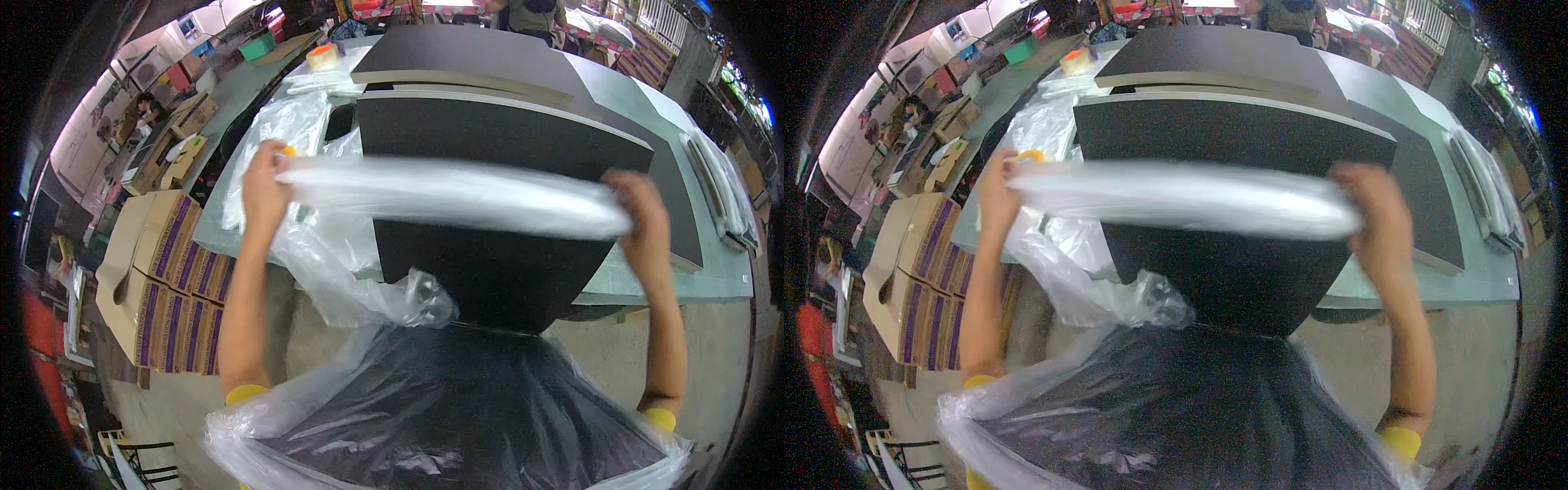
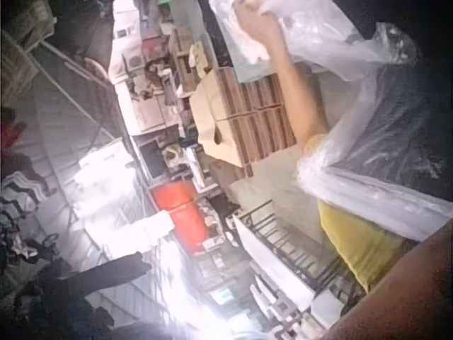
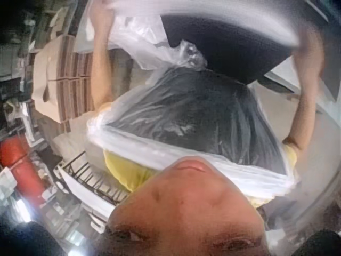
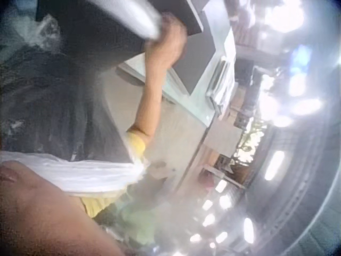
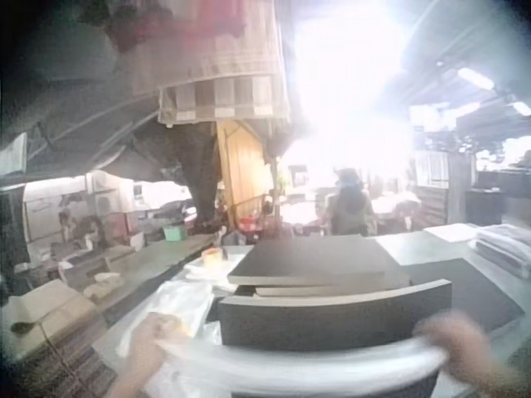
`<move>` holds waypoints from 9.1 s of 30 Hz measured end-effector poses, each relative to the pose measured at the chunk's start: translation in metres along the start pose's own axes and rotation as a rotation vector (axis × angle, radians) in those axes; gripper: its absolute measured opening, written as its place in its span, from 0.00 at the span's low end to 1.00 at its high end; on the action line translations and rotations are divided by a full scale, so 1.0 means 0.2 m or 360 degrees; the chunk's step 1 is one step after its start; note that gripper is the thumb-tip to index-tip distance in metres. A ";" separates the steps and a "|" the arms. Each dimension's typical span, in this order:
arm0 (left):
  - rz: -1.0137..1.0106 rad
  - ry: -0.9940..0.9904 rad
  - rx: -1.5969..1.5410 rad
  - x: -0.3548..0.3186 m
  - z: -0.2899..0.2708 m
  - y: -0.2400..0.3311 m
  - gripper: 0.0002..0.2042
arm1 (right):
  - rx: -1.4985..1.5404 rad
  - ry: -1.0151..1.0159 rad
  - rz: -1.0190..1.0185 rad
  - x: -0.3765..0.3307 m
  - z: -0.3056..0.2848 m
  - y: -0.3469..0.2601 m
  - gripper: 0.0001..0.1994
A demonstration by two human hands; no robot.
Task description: The person wraps black panels with a plastic film by hand, pulling the film from a stack and smoothing it over the surface of the panel.
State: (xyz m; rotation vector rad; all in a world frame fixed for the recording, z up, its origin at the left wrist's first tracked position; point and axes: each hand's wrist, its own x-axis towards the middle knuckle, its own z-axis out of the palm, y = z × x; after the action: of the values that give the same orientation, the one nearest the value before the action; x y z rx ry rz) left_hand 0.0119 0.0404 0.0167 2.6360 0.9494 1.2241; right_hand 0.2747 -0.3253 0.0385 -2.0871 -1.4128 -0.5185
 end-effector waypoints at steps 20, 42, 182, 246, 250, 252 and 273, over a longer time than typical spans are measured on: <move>0.0781 0.0271 0.0107 -0.14 -0.13 0.44 0.27 | -0.0459 0.0593 -0.0016 -0.35 -0.21 0.18 0.18; -0.0553 -0.2576 -0.1127 -1.22 0.56 -0.24 0.13 | 0.0922 -0.0873 0.2139 -1.58 1.13 0.64 0.13; 0.1010 -0.0816 -0.0792 -0.42 0.03 0.81 0.30 | 0.1453 -0.0810 -0.0001 -0.13 0.32 -0.47 0.34; 0.1239 -0.2027 -0.0872 -0.38 -0.22 0.55 0.07 | 0.0154 0.0796 0.0225 -0.26 -0.74 0.40 0.22; -0.0064 -0.0737 -0.0816 -0.05 -0.22 0.46 0.08 | 0.0140 0.0088 0.0488 -0.24 -0.32 0.39 0.21; -0.0279 -0.0389 -0.0226 0.02 -0.06 0.39 0.20 | 0.0586 -0.0168 0.0271 -0.17 -0.21 0.30 0.19; 0.0028 -0.0466 -0.1214 0.03 -0.17 0.14 0.17 | 0.1709 0.0141 0.0656 -0.12 -0.35 0.33 0.17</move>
State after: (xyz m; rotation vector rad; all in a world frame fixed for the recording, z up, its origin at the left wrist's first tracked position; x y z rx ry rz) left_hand 0.0053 0.0152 0.0536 2.1119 0.3115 0.9110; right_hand 0.3264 -0.4062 0.0631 -1.3523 -0.8421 0.2851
